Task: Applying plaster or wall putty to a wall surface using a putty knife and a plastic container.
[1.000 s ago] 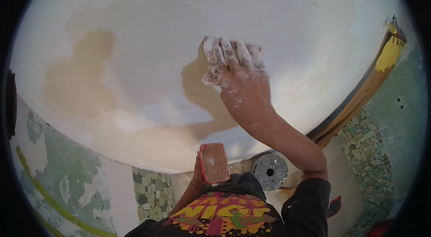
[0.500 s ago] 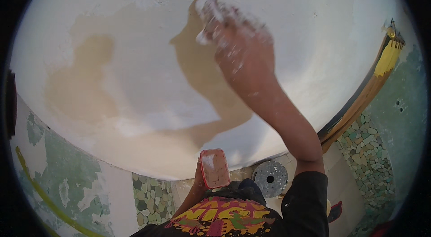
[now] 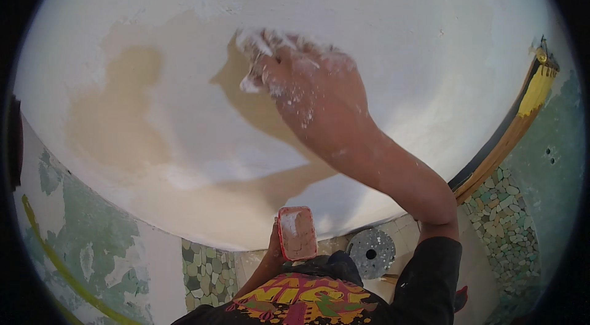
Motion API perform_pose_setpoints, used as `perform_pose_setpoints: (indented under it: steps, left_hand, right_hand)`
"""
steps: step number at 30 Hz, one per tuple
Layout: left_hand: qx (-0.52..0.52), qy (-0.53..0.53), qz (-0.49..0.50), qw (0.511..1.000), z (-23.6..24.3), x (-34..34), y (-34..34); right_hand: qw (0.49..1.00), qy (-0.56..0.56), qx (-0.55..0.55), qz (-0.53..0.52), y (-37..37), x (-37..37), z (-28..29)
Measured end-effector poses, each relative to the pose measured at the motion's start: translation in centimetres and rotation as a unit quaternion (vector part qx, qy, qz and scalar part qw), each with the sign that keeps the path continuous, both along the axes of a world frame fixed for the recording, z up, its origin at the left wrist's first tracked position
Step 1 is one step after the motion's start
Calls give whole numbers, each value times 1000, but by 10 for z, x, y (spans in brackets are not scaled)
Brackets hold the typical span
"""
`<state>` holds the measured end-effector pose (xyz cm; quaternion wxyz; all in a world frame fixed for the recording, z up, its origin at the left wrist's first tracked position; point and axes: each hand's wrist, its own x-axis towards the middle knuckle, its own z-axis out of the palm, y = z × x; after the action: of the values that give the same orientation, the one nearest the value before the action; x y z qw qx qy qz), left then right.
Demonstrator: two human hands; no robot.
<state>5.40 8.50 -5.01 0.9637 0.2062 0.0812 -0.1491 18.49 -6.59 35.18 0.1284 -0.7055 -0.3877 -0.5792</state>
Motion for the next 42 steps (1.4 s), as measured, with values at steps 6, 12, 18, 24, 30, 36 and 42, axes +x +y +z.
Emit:
perform_pose_setpoints:
  steps: [6,12,18,24,30,36,42]
  left_hand:
    - [5,-17,3,1000,-2,3,2]
    - [-32,-19,-8,999,-7,1,5]
    - [1,-9,-11,1000,-6,-1,7]
    - [-30,-5,-5,1000,-10,-2,8]
    - [-50,-19,-10,999,-5,-1,12]
    - [-17,-19,14,1000,-8,0,2]
    - [-20,-28,18,999,-8,-5,3]
  right_hand:
    - [998,3,58,9,-12,10,35]
    - [999,-4,-18,-39,9,2,14]
    - [995,-94,34,7,-5,22,50]
    - [991,-77,-79,-79,28,5,8]
    - [999,-39,-31,-5,27,-11,37]
    - [999,-6,-39,3,51,30,27]
    - [978,-30,-172,-113,34,-6,-14]
